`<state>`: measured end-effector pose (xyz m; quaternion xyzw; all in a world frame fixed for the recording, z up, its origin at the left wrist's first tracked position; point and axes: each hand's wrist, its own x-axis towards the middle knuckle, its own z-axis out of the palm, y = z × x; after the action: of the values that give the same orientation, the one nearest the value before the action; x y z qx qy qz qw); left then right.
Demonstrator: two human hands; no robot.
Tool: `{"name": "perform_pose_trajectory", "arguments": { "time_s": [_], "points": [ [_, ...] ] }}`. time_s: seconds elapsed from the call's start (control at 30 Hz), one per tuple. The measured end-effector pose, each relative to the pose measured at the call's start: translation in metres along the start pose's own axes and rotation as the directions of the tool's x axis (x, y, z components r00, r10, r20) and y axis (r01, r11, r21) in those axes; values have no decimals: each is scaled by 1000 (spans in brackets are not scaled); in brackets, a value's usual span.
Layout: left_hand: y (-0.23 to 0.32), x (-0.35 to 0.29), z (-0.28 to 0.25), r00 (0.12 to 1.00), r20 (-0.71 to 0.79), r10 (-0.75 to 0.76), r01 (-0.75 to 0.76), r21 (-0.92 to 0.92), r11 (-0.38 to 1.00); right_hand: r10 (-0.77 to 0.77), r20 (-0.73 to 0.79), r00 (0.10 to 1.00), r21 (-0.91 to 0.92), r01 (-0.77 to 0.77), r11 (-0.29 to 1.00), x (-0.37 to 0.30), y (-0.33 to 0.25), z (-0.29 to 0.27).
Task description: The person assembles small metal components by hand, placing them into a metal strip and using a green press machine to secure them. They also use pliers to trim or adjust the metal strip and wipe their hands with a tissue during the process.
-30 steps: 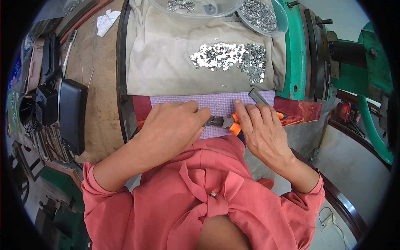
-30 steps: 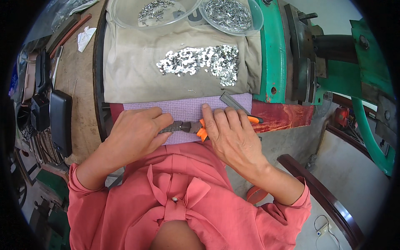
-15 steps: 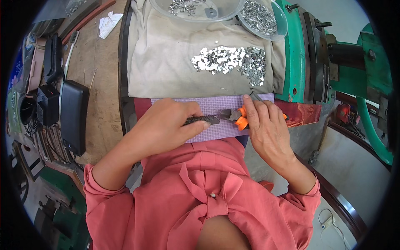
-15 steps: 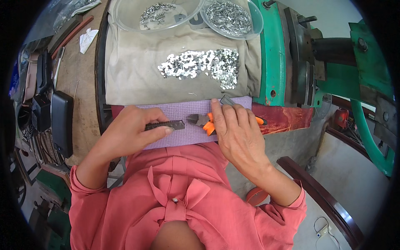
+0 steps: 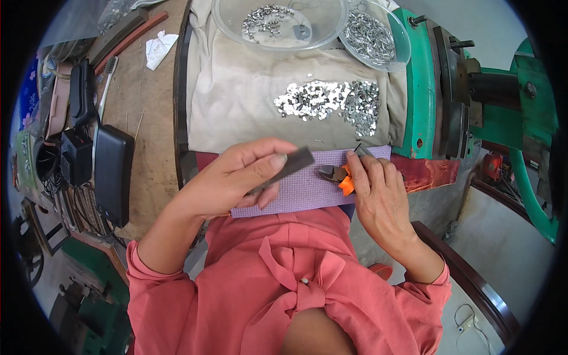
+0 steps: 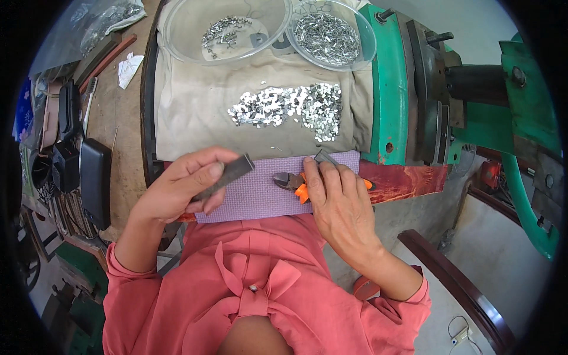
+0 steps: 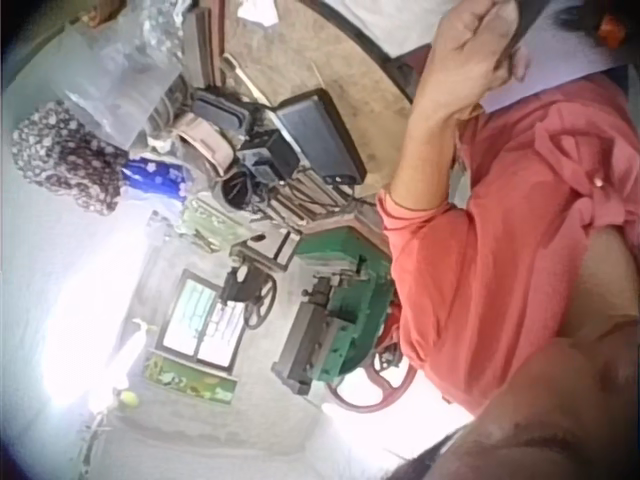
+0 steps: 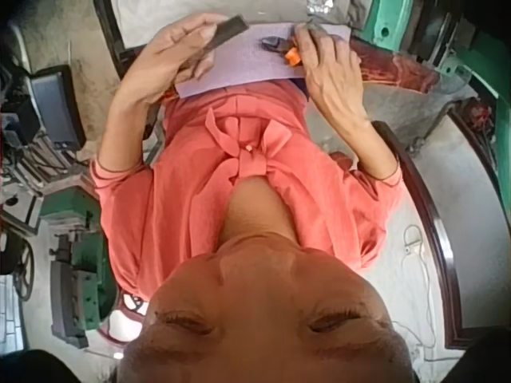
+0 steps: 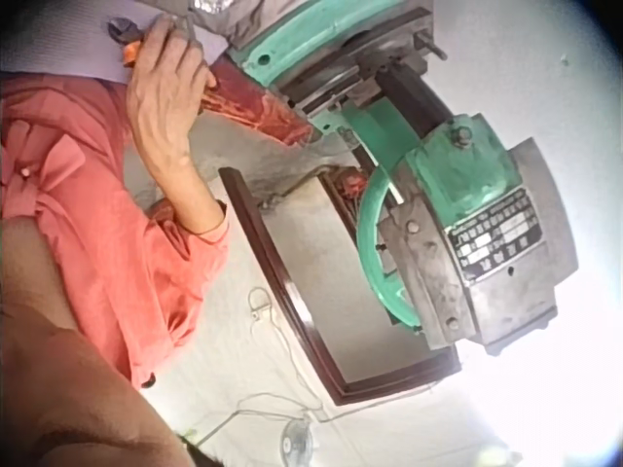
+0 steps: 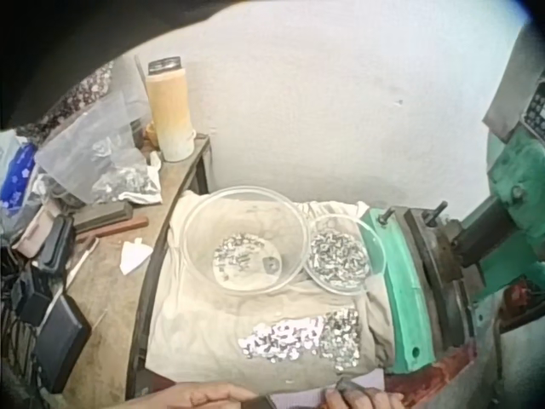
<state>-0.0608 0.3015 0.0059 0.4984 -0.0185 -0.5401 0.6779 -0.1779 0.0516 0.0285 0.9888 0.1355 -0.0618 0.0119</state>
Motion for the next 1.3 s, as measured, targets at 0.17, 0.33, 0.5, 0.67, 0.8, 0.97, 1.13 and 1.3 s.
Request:
{"name": "perform_pose_trajectory", "arguments": {
  "time_s": [0.17, 0.33, 0.5, 0.67, 0.8, 0.97, 1.13, 1.3],
  "points": [
    [-9, 7, -4, 982, -128, 141, -89, 347, 934, 24, 21, 999, 41, -25, 999, -3, 0, 2],
    [-9, 3, 1, 892, -75, 445, -225, 781, 583, 39, 25, 999, 58, -40, 998, -6, -1, 5],
    [-4, 0, 8, 932, -93, 351, -127, 822, 554, 42, 52, 998, 38, -44, 998, -5, 1, 2],
    [-4, -1, 10, 937, -99, 335, -86, 864, 497, 64, 83, 995, 71, -70, 995, -5, 2, 0],
    [-11, 1, 9, 924, -170, 343, -30, 861, 508, 76, 103, 992, 99, -86, 991, -5, 1, -1],
    [-11, 1, 8, 920, -155, 360, -27, 891, 453, 77, 166, 983, 180, -107, 978, 0, 4, -13],
    [-18, 2, 12, 883, -101, 458, -66, 940, 336, 56, 194, 979, 247, -104, 963, 4, 9, -21],
    [-23, 3, 12, 872, -61, 485, -76, 963, 258, 45, 214, 976, 279, -105, 955, 2, 12, -19]
  ]
}}
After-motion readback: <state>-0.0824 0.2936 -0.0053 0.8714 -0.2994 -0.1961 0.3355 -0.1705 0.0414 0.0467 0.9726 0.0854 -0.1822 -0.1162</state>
